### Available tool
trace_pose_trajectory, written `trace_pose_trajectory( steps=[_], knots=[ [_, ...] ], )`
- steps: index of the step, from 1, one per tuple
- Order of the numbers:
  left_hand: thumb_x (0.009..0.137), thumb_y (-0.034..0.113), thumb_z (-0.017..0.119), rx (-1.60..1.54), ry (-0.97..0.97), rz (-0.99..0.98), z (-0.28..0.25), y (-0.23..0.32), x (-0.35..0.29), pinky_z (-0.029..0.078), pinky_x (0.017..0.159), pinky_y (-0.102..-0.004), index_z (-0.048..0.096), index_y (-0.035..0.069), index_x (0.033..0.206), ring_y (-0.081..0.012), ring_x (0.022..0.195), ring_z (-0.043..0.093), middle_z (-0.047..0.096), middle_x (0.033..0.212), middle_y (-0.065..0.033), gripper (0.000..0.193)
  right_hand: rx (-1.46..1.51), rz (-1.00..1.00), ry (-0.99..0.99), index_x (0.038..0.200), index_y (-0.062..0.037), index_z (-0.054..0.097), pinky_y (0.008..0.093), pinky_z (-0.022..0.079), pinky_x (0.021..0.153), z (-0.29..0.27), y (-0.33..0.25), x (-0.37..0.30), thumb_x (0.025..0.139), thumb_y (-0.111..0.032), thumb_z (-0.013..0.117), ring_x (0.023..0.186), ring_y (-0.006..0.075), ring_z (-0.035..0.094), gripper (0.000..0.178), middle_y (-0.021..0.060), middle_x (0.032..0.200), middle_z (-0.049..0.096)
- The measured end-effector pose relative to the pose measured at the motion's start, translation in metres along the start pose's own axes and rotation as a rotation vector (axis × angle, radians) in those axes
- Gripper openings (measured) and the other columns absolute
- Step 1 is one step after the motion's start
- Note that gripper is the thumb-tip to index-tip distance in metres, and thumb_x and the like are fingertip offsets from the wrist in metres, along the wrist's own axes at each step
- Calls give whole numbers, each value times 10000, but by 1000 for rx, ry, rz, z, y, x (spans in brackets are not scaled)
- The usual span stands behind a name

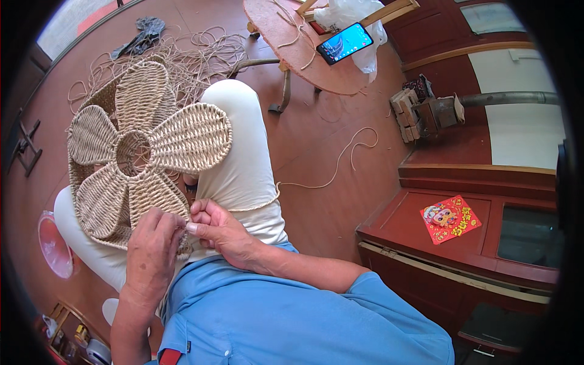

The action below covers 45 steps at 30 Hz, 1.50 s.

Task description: The recorder is weaving a flower-shaped basket using straw or similar natural fibers.

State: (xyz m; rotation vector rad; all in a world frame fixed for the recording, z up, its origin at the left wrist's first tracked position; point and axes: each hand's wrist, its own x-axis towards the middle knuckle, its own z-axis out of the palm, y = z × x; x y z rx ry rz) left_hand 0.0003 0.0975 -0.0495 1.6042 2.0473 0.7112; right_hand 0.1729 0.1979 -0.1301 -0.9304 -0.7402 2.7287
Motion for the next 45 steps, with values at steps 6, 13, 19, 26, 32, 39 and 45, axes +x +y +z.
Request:
trace_pose_trajectory(
  steps=[6,13,19,26,32,39,45],
  knots=[
    [989,54,736,37,-59,-4,-3,5,6,528,815,-525,630,34,1041,-397,942,640,590,1002,-168,119,30,14,1,1283,-211,568,196,351,669,-3,3,2,1067,-184,782,828,-20,502,306,-134,1013,634],
    [988,52,729,74,-112,-8,-7,7,9,526,833,-523,602,22,1040,-402,966,626,579,1017,-177,140,32,69,-1,1251,-225,563,189,350,667,-2,4,5,1066,-202,788,811,-25,485,292,-149,978,601],
    [964,69,707,266,-99,121,-3,10,6,541,850,-487,595,29,1055,-349,1005,631,574,1045,-162,149,-23,5,-2,1273,-187,561,192,402,668,-2,3,-1,1089,-151,755,808,-7,511,270,-109,984,617],
    [965,57,673,297,-111,221,2,24,5,561,772,-441,618,53,1141,-292,892,668,573,997,-138,184,-43,-110,36,1300,-126,561,211,481,698,2,3,-4,1086,-120,755,857,16,580,289,-70,1021,647],
    [989,49,682,170,-53,89,0,26,6,567,747,-464,620,62,1295,-318,874,711,652,1020,-136,312,-704,-429,215,1243,-63,683,270,512,708,12,-2,-20,999,-71,812,844,61,589,276,2,1028,632],
    [981,67,758,45,-14,201,-29,34,15,548,784,-369,658,70,1255,-271,830,695,719,990,-101,291,-1117,-804,112,1197,-45,715,403,549,894,38,-23,-23,891,-80,820,994,297,662,325,109,1119,645],
    [1048,248,786,-666,223,-342,-105,-31,-38,458,735,-208,658,88,1154,-43,800,537,519,875,70,231,-795,-412,-67,1067,-92,685,347,535,964,19,-58,-40,939,-86,844,1046,170,680,204,17,995,660]
  ],
)
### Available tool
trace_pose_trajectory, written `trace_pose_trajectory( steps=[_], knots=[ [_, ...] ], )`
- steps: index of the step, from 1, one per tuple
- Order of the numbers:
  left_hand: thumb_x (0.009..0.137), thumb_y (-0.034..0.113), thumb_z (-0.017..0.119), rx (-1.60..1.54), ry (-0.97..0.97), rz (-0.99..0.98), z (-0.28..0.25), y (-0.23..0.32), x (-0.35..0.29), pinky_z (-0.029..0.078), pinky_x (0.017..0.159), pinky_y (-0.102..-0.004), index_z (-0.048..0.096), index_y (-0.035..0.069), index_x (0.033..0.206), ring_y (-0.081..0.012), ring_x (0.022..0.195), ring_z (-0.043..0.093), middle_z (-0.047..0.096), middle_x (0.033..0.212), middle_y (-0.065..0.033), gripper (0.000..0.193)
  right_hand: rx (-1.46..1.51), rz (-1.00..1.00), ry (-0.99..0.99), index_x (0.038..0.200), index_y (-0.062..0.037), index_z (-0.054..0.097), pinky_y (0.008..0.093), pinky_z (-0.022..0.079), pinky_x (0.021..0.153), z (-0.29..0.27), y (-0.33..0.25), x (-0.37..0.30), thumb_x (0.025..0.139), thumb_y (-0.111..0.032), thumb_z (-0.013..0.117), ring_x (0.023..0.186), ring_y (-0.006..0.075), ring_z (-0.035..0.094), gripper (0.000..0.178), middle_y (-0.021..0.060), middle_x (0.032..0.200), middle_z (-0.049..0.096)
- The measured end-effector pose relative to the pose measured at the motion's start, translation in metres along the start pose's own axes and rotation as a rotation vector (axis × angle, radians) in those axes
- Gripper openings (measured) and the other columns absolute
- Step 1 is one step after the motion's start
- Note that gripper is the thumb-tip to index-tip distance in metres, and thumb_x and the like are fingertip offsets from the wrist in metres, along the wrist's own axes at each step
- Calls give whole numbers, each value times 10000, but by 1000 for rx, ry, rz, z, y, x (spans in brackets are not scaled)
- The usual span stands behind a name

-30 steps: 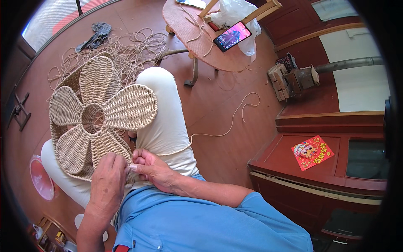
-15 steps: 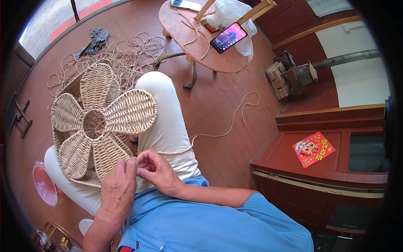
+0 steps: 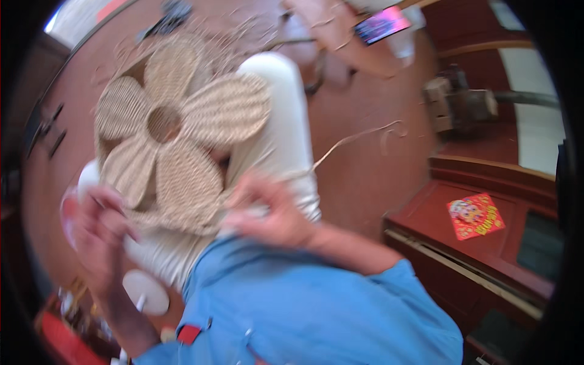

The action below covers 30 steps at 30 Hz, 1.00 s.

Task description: The recorder is weaving a flower-shaped basket using straw or similar natural fibers.

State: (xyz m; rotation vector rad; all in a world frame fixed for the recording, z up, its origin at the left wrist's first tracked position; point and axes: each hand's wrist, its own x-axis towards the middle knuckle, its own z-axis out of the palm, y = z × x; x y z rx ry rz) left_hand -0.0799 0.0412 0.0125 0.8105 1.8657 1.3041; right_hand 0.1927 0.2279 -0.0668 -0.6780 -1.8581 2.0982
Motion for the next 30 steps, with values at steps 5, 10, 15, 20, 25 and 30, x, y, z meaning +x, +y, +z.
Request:
trace_pose_trajectory(
  steps=[5,10,15,20,25,30],
  knots=[
    [1172,290,671,-512,450,-52,-211,-43,-11,292,548,-234,709,16,1238,-41,577,309,350,706,76,284,692,-16,406,1078,-145,633,237,267,482,-160,0,11,1155,-248,631,537,27,296,128,-120,684,349],
    [1131,271,742,-509,791,-176,-398,-100,-76,249,524,-254,755,35,1223,-51,560,262,324,675,77,254,494,40,935,977,-155,676,260,194,445,-347,12,-27,1092,-285,780,493,47,231,203,-104,645,314],
    [1084,307,808,-434,1004,-241,-474,-120,-114,235,486,-246,780,52,1170,-46,518,258,331,642,81,271,460,33,1271,852,-198,620,263,193,397,-521,23,-91,1024,-328,872,448,57,257,332,-97,627,341],
    [1172,546,568,-142,867,-25,-367,-41,-72,487,1188,-331,340,-20,1734,-183,1391,627,659,1495,-168,830,168,81,1631,986,-135,508,278,305,412,-673,73,-180,1039,-518,809,470,122,332,490,-14,741,439],
    [1097,155,651,932,391,264,-122,16,-58,425,1253,-415,673,13,1513,-273,1453,611,672,1536,-178,441,-775,731,1198,1350,-100,701,449,592,876,-630,106,-176,1089,-427,677,1010,232,737,419,98,1132,794],
    [1011,5,756,359,96,105,6,0,-33,572,936,-317,802,-23,1193,-168,1027,736,796,1118,-104,189,-876,-75,672,1335,-56,805,315,600,911,-328,8,-51,1125,-231,679,1068,160,741,301,66,1258,816]
  ],
)
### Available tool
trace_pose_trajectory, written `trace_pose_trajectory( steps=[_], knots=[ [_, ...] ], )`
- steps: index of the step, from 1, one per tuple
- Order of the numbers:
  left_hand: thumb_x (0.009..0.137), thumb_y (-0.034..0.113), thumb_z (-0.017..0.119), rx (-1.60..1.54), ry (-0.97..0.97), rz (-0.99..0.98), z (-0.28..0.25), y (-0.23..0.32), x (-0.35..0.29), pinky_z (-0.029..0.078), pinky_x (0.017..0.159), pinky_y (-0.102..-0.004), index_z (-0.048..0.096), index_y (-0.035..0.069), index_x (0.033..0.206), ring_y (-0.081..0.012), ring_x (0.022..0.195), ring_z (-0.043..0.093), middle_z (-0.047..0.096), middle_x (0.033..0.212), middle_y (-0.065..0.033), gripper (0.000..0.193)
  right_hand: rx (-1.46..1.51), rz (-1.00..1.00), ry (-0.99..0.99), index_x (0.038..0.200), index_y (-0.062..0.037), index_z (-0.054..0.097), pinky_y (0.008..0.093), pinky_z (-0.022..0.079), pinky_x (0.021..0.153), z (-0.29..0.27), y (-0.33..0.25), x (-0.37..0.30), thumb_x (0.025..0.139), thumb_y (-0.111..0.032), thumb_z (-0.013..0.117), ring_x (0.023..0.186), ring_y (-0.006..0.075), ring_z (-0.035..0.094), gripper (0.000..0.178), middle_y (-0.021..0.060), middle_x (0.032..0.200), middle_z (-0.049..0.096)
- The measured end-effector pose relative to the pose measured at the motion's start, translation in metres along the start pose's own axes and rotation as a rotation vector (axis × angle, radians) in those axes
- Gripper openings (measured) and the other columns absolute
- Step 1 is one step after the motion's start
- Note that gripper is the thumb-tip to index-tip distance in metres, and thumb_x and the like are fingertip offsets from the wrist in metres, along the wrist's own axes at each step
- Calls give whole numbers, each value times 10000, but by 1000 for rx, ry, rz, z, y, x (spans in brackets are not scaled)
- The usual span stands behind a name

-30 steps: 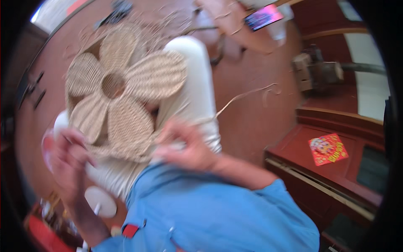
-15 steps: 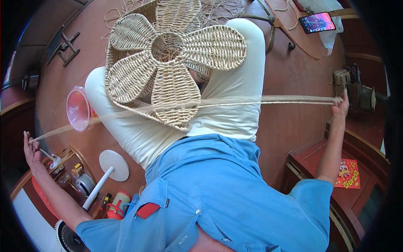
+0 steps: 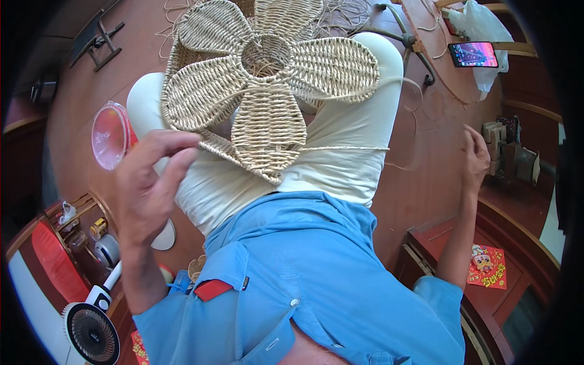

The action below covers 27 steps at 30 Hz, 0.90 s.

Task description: The recorder is weaving a flower-shaped basket using straw or similar natural fibers.

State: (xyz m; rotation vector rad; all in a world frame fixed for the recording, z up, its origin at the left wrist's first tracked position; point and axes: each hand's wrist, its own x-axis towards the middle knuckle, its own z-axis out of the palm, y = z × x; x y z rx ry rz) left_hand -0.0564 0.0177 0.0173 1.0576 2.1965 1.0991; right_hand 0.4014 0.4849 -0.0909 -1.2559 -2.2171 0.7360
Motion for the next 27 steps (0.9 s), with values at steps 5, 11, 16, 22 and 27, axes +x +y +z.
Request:
trace_pose_trajectory(
  steps=[5,11,16,22,27],
  knots=[
    [1038,48,762,-110,-39,13,45,-13,-2,589,881,-308,804,-13,1177,-166,960,752,806,1069,-98,158,242,-307,-341,1322,-56,780,337,630,804,125,-233,-95,1033,2,733,953,209,790,299,113,1233,813],
    [1045,91,777,-207,-44,-61,63,-30,-17,596,917,-319,807,-5,1181,-180,989,764,816,1086,-109,169,365,-442,-422,1166,-27,815,375,632,770,185,-246,-106,1000,-65,814,896,235,793,170,103,1078,825],
    [1067,111,768,-403,-22,-144,66,-43,-21,583,947,-303,803,-10,1196,-146,1026,749,809,1107,-87,180,443,159,-683,1126,-1,804,274,567,676,198,-246,-116,1028,-55,796,760,75,688,112,37,884,779],
    [1083,118,760,-524,-21,-177,71,-46,-22,569,960,-278,798,-12,1214,-123,1051,734,799,1111,-68,189,706,433,-705,1123,-4,810,225,534,645,208,-246,-123,1055,-86,794,755,40,653,108,-13,856,742],
    [1084,114,757,-549,29,-191,72,-40,-24,567,955,-277,799,-6,1214,-120,1047,732,799,1106,-69,182,665,362,-660,1188,-11,811,228,595,704,206,-249,-132,1080,-103,762,869,60,711,149,26,992,781]
  ],
)
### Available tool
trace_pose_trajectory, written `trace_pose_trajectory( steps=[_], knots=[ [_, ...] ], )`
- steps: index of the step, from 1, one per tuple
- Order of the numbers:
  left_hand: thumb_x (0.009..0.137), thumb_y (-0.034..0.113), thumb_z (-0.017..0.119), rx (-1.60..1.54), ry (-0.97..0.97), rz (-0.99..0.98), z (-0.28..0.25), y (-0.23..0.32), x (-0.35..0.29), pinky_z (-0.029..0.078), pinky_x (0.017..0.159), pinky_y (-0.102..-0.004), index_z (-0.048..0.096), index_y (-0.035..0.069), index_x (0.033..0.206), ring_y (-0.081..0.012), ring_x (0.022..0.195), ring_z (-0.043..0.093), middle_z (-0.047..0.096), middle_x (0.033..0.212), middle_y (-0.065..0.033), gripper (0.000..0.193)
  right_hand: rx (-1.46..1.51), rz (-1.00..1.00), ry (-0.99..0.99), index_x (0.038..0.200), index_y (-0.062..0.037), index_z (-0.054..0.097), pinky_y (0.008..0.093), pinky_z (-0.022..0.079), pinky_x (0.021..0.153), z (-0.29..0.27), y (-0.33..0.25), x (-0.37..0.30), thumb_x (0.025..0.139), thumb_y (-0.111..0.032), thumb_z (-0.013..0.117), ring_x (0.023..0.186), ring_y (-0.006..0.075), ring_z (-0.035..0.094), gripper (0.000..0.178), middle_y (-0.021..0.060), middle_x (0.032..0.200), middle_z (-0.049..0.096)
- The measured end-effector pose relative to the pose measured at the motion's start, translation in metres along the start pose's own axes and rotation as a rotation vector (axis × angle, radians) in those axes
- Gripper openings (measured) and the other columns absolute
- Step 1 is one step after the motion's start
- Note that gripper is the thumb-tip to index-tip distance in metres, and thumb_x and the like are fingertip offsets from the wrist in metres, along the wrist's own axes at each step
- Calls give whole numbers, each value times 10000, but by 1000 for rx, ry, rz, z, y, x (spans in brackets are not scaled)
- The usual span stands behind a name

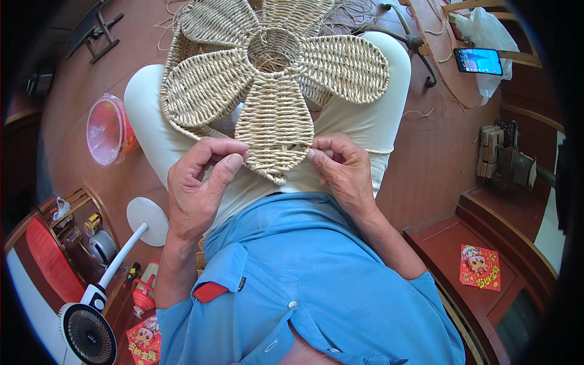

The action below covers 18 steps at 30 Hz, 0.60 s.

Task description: The recorder is weaving a flower-shaped basket using straw or similar natural fibers.

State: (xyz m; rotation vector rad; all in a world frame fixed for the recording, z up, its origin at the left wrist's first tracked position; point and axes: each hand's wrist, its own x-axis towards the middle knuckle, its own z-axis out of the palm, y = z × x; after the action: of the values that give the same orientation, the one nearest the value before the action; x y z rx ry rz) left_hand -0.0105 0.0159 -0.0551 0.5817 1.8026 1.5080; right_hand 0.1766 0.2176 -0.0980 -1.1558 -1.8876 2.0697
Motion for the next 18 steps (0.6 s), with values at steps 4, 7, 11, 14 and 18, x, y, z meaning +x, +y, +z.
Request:
trace_pose_trajectory(
  steps=[4,7,11,14,18],
  knots=[
    [1086,111,751,14,-23,12,0,1,0,569,957,-284,799,-7,1210,-126,1047,735,799,1102,-69,177,289,169,-62,1266,8,774,281,653,844,3,-7,-6,1106,-118,722,998,120,765,210,83,1153,805],
    [1086,106,746,18,-34,24,2,1,1,573,954,-292,800,-4,1205,-132,1045,739,801,1097,-71,171,607,341,-116,1321,18,733,343,661,962,1,-13,-8,1119,-137,704,1072,168,774,256,102,1225,800],
    [1079,90,743,54,-32,38,9,5,3,581,937,-301,800,-4,1199,-146,1028,747,804,1092,-86,162,853,472,-143,1336,0,705,388,641,1070,4,-14,-8,1124,-150,705,1176,196,750,260,100,1283,779],
    [1063,62,745,183,-42,104,15,11,5,585,902,-308,798,-4,1194,-155,1001,753,800,1073,-97,156,931,513,-113,1314,-13,705,385,623,1102,7,-10,-7,1116,-147,723,1219,194,731,240,96,1308,765],
    [1025,13,748,308,-69,166,28,16,14,589,838,-341,795,2,1167,-207,943,766,788,1038,-120,150,930,491,-111,1291,-35,704,377,632,1079,7,-3,-5,1110,-133,730,1194,185,737,207,87,1279,772]
  ],
)
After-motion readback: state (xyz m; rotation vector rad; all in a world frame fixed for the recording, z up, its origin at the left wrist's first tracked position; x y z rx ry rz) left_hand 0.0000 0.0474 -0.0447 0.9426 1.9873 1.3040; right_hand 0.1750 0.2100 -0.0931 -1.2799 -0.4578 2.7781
